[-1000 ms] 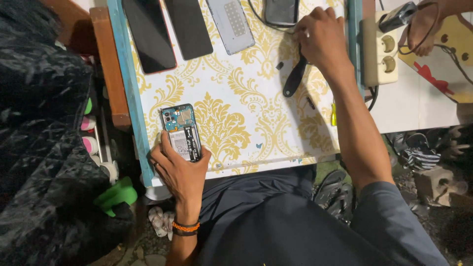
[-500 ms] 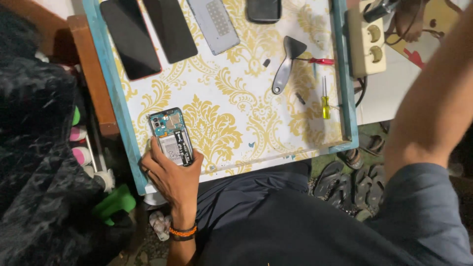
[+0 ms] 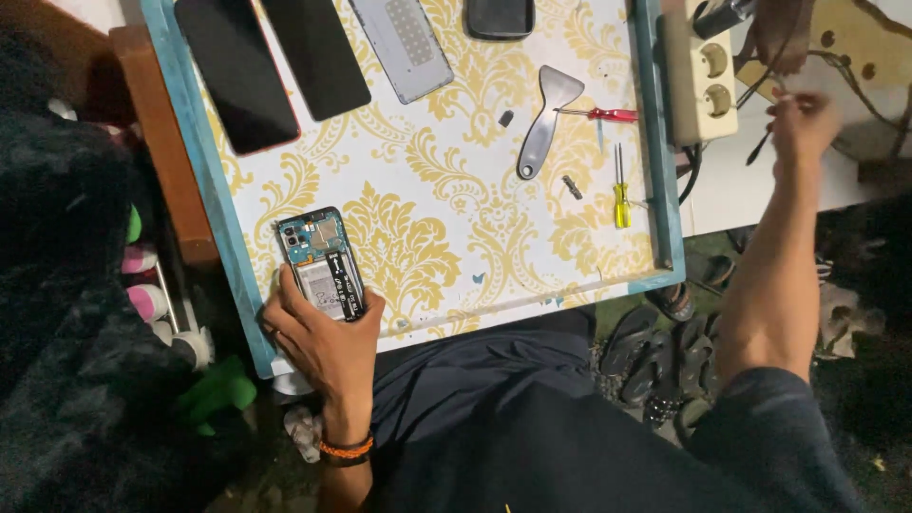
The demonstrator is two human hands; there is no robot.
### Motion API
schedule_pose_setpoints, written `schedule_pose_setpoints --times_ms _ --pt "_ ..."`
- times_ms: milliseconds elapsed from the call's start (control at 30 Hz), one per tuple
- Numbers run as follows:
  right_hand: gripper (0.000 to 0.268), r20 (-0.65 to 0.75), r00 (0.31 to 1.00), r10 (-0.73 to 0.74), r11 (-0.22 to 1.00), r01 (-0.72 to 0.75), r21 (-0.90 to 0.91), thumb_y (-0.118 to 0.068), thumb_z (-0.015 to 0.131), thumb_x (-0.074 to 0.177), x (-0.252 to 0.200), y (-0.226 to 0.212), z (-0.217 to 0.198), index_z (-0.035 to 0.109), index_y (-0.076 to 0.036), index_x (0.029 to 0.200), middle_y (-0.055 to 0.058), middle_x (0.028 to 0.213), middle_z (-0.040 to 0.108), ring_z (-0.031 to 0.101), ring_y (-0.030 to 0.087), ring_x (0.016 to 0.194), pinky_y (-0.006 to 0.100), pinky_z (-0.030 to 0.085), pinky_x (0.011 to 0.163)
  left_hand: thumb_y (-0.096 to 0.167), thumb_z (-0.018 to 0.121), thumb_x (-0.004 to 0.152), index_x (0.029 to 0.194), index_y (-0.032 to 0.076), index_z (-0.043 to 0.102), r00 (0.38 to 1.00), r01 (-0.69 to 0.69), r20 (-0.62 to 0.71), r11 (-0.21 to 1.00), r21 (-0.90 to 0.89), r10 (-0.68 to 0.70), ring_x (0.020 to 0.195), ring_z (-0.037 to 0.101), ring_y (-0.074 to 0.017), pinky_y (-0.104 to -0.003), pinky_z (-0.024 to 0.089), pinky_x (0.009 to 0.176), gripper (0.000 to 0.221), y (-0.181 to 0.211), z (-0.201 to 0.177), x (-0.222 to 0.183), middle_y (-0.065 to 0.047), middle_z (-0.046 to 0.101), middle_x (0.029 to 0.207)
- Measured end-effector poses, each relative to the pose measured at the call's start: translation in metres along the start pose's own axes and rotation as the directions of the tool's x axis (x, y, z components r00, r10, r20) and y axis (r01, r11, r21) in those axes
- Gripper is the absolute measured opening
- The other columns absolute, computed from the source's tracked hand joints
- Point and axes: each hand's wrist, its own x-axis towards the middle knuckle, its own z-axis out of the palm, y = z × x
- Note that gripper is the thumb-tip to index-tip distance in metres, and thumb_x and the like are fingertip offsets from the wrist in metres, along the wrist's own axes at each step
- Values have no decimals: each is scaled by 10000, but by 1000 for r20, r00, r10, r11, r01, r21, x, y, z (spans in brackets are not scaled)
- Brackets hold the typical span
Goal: Disassembling a smartphone by removing screws, prying the internal frame, and disconnecting flex cables.
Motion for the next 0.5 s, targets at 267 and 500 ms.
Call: schedule_pose_setpoints --times_ms 267,500 --pt "210 -285 890 -357 928 373 4 -89 556 1052 -62 -62 -14 669 -25 1216 184 1101 707 741 223 878 301 616 594 299 868 761 1498 -23 455 999 38 20 999 -11 -38 1200 554 -418 -515 512 946 905 -2 2 -2 -197 498 1290" --pt "51 -173 751 -637 725 660 196 47 554 1183 -216 -269 13 592 46 1218 217 1091 668 656 295 955 369 602 819 266 852 733 1488 -20 443 998 45 43 995 -91 -42 1204 531 -446 -537 493 996 905 14 5 3 -233 501 1269"
